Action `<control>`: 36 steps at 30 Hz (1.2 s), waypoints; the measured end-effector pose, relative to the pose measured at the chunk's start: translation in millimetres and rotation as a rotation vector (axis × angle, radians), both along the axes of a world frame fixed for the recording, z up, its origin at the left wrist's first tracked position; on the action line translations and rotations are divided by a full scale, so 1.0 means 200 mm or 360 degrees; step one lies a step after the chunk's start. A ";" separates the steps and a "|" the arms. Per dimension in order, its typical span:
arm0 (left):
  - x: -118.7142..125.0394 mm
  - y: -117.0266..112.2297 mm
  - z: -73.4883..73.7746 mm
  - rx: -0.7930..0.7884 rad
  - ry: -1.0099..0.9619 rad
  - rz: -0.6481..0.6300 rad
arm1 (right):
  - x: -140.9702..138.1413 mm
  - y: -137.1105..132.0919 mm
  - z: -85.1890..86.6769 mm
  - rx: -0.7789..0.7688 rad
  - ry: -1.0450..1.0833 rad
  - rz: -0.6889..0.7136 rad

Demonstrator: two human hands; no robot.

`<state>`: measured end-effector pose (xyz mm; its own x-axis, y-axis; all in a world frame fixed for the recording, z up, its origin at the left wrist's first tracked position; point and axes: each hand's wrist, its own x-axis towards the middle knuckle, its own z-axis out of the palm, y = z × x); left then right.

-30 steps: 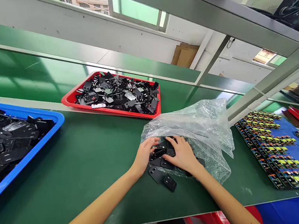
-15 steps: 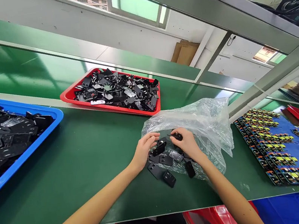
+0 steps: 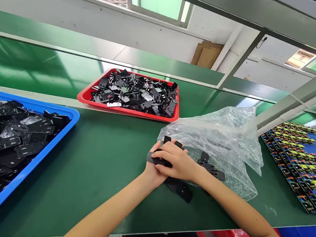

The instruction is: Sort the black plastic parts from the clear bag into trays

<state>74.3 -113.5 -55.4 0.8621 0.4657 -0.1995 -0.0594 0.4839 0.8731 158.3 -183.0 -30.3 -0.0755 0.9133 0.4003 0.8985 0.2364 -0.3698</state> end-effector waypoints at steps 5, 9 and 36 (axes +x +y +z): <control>0.01 0.03 -0.02 -0.0738 -0.0126 -0.0183 | 0.03 -0.04 -0.03 0.0103 0.0037 -0.0090; 0.02 0.03 -0.02 -0.0650 -0.0006 -0.0093 | 0.05 -0.05 -0.02 0.0186 0.0150 -0.0011; 0.02 0.03 0.07 -0.1424 -0.0080 0.0102 | 0.20 -0.14 0.09 0.0478 0.0010 0.0142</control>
<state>77.6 -107.3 -41.4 0.8572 0.2018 -0.4738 -0.1377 0.9763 0.1668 197.3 -211.2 -11.4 -0.1468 0.7438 0.6521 0.8674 0.4137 -0.2766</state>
